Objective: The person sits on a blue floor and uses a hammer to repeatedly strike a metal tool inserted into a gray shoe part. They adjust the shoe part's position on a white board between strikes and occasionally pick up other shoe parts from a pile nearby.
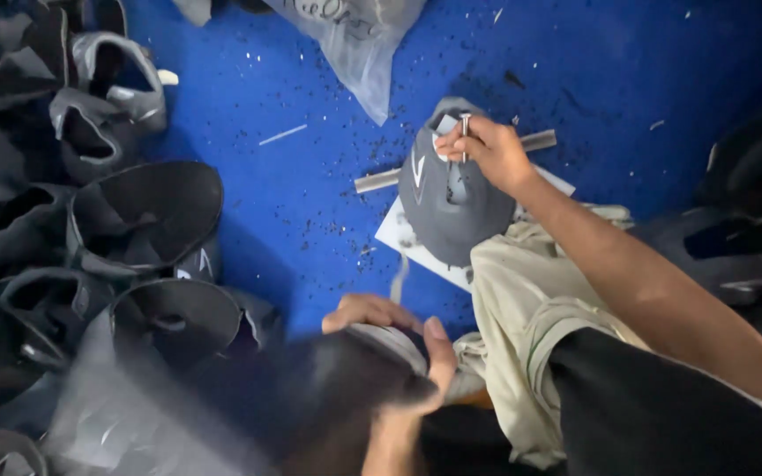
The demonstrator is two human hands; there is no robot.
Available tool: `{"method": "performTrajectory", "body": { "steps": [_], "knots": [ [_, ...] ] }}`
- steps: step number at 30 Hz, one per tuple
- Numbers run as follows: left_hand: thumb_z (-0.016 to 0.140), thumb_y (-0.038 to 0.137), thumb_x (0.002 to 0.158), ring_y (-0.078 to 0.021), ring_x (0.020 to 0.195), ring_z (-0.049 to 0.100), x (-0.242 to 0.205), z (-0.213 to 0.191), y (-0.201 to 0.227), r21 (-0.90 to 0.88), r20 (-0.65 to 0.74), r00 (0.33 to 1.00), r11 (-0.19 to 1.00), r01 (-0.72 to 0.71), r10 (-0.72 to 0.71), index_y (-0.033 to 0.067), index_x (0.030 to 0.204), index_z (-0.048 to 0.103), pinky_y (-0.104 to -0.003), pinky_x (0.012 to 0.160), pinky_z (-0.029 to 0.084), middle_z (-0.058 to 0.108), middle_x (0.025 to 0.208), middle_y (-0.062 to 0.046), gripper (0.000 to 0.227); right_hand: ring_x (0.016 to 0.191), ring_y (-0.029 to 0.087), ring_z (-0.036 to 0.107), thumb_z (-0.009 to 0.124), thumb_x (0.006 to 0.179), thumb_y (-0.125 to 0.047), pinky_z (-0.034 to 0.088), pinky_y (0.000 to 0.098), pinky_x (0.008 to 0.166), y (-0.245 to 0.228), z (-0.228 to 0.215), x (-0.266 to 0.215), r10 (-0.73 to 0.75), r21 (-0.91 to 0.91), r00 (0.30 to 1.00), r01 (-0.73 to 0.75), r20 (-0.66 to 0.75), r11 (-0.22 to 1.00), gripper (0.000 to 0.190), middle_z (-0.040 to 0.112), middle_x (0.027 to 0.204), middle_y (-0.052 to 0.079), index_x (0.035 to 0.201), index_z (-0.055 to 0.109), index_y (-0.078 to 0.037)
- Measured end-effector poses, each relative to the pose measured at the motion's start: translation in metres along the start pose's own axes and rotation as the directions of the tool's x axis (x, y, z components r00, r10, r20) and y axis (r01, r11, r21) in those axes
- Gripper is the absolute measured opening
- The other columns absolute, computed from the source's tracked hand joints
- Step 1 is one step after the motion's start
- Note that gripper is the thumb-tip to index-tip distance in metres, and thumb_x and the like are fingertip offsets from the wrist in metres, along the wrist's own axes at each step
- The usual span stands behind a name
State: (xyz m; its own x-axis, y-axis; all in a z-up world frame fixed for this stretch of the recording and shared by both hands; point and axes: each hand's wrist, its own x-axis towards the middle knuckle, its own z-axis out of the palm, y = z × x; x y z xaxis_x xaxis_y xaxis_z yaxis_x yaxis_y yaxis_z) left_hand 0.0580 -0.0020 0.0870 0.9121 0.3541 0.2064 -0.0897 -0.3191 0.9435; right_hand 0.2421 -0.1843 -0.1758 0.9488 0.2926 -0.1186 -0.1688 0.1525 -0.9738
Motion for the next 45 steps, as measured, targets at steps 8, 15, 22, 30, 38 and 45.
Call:
{"method": "performTrajectory", "body": {
  "steps": [8,15,22,30,38,45],
  "knots": [
    [0.083,0.017,0.067,-0.0293,0.063,0.069,-0.053,0.052,-0.146,0.296,0.123,0.979,0.948,0.12,-0.163,0.0014,0.097,0.061,-0.038,0.061,0.056,0.067,0.071,-0.013,0.04,0.099,0.027,0.07,0.056,0.103,-0.003,0.057,0.0368,0.089,0.013,0.004,-0.02,-0.288,-0.492,0.957,0.262,0.025,0.83,0.021,0.074,0.11,0.018,0.117,0.07,0.002],
    [0.085,0.015,0.072,-0.0193,0.063,0.074,-0.038,0.016,-0.07,0.188,0.027,0.946,0.931,0.313,-0.323,-0.001,0.09,0.062,-0.031,0.063,0.06,0.074,0.071,-0.007,0.034,0.102,0.027,0.075,0.047,0.112,-0.019,0.062,0.037,0.092,0.003,-0.02,0.035,0.213,0.21,0.973,-0.191,-0.09,0.959,0.023,0.074,0.111,0.016,0.105,0.059,-0.001],
    [0.078,0.011,0.07,-0.0146,0.068,0.058,-0.005,0.016,-0.033,-0.168,-0.014,1.0,0.986,-0.007,0.004,0.0075,0.095,0.041,-0.026,0.066,0.049,0.056,0.08,0.0,0.045,0.105,0.024,0.077,0.051,0.104,-0.001,0.062,0.0363,0.091,-0.008,0.009,0.004,-0.055,-0.104,0.98,0.036,-0.19,0.994,0.01,0.076,0.11,0.019,0.101,0.059,0.003],
    [0.083,0.022,0.066,-0.038,0.083,0.075,-0.047,0.046,-0.13,0.435,0.15,0.87,0.821,0.369,-0.47,0.0008,0.111,0.064,-0.044,0.071,0.058,0.075,0.088,-0.02,0.053,0.098,0.028,0.071,0.051,0.112,-0.004,0.058,0.0381,0.091,0.046,-0.011,0.023,-0.146,0.03,0.969,0.156,-0.2,0.987,0.018,0.075,0.107,0.019,0.108,0.068,0.003],
    [0.083,0.017,0.068,-0.0194,0.066,0.076,-0.078,-0.009,-0.089,0.352,0.023,0.869,0.818,0.456,-0.494,0.0016,0.09,0.063,-0.034,0.063,0.059,0.075,0.073,-0.012,0.033,0.106,0.024,0.073,0.056,0.104,-0.006,0.062,0.0349,0.095,-0.033,0.028,-0.005,0.167,0.129,0.986,-0.168,0.015,0.977,0.012,0.073,0.114,0.015,0.11,0.063,0.002],
    [0.083,0.011,0.069,-0.0075,0.062,0.062,-0.07,-0.031,-0.034,0.197,-0.048,0.947,0.926,0.321,-0.318,0.0027,0.09,0.061,-0.026,0.06,0.055,0.069,0.07,-0.003,0.032,0.107,0.024,0.073,0.047,0.105,-0.001,0.061,0.0337,0.091,0.022,0.037,-0.007,0.224,0.11,0.952,-0.251,0.208,0.962,0.014,0.072,0.116,0.016,0.113,0.058,0.003]
  ]
}}
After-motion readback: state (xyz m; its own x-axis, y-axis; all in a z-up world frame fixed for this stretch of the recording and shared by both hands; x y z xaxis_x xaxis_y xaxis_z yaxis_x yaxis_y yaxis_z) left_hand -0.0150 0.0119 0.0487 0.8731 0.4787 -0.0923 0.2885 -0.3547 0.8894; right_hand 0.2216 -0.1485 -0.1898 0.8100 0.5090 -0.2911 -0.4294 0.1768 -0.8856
